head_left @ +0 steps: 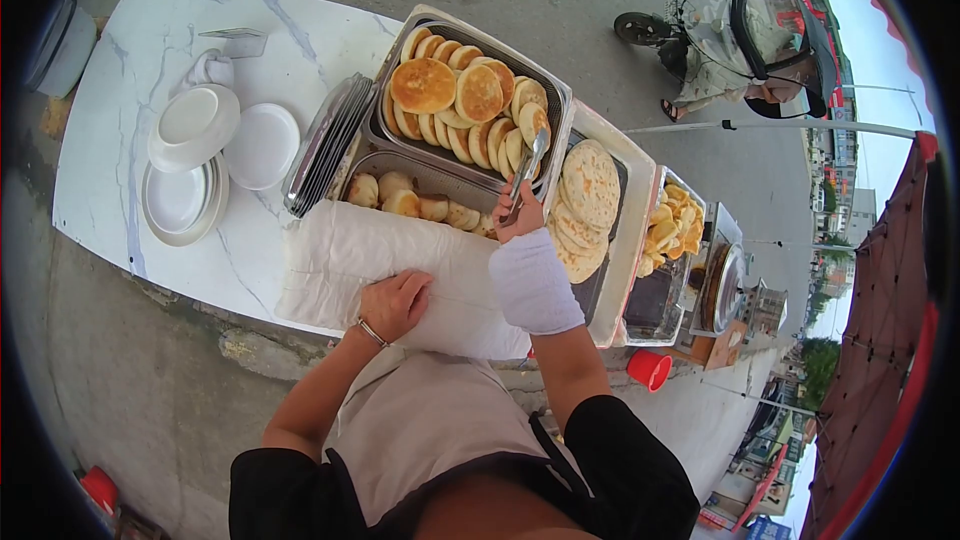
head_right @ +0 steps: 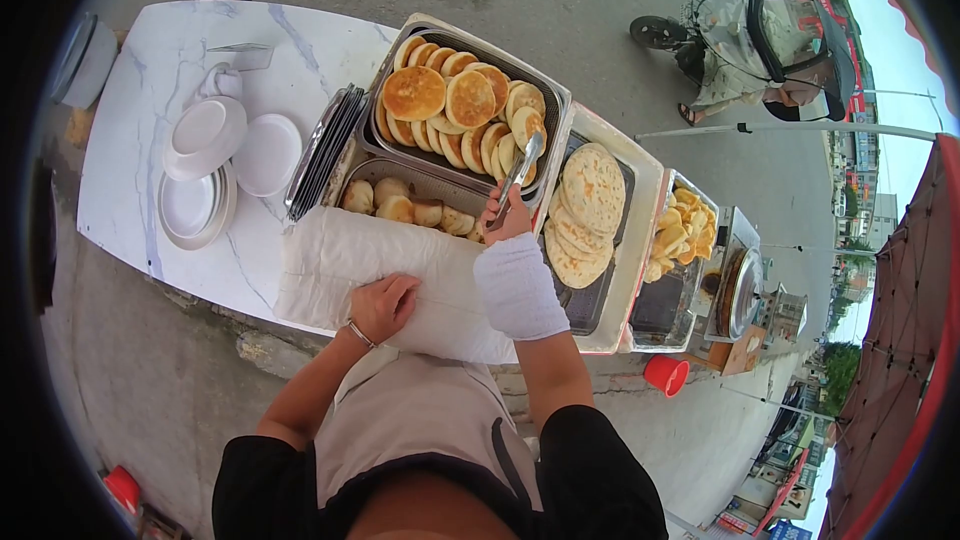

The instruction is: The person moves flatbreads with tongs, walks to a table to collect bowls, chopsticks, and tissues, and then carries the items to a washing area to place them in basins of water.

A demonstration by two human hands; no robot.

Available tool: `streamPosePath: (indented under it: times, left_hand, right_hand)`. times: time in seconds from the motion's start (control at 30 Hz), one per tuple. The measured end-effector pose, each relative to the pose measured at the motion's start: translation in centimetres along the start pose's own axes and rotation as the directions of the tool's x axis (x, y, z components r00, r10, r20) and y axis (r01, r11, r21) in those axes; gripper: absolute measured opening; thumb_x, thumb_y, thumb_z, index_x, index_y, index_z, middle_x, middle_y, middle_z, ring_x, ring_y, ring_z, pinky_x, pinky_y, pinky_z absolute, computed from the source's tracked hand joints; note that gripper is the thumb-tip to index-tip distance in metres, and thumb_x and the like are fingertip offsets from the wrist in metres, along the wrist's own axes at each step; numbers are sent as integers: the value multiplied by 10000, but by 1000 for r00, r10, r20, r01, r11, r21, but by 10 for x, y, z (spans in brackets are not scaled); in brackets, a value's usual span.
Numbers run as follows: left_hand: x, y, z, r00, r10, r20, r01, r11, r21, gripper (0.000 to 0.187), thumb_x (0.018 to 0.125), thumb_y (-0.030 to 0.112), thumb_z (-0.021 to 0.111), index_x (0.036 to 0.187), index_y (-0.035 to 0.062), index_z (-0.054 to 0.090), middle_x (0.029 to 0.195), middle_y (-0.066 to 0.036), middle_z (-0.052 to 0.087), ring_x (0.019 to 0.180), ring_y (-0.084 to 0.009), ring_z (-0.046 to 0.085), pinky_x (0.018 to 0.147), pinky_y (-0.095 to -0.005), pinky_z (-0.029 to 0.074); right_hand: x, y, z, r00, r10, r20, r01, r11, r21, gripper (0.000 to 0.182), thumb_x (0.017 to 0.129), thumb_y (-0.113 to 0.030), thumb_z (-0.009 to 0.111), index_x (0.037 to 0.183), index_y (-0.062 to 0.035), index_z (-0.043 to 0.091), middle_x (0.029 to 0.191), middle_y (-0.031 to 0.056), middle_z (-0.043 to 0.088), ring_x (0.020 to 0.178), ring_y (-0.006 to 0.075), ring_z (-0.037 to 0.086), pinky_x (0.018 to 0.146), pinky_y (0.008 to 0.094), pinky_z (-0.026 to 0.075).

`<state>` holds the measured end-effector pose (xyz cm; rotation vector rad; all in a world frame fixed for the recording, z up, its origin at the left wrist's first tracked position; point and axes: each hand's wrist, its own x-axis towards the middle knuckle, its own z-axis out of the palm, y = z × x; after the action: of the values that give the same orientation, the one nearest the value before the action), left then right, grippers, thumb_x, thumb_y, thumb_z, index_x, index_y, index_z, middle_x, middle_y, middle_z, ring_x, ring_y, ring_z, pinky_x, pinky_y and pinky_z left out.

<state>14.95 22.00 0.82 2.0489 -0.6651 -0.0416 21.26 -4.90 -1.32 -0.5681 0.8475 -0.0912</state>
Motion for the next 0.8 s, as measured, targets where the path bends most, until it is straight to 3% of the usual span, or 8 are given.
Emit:
streamPosePath:
  times: [0.33,0.63,0.73,0.8]
  left_hand:
    - [0,0,1,1000,-2,10,2,1000,10,156,744,81,598,892,121,570,763,-20,607,594,-224,606,490,-342,487]
    - [1,2,-1,999,-18,39,18,1000,17,159,745,76,595,896,119,570,751,-24,598,594,-226,606,489,-342,486]
    - [2,3,-1,999,-19,38,18,1000,6,158,746,77,595,897,115,570,750,-25,598,595,-226,606,489,-342,484]
    - [2,4,-2,998,-21,61,21,1000,-1,159,748,77,594,902,114,572,757,-26,603,597,-227,607,489,-341,482]
  right_hand:
    - [3,-20,-26,996,54,69,-49,996,-74,296,933,-316,478,1052,-49,526,780,27,549,579,110,477,480,227,405]
    - [-60,-19,-6,968,217,123,-224,973,53,364,949,-363,431,1107,-42,503,792,32,549,598,100,473,486,217,387]
    - [-98,-15,0,972,202,119,-195,978,-69,406,942,-379,437,1154,-34,479,801,23,529,592,91,440,471,203,355]
    - [-116,-13,7,993,69,94,-42,965,-260,417,943,-388,426,1164,-38,477,783,20,511,577,84,422,465,203,336]
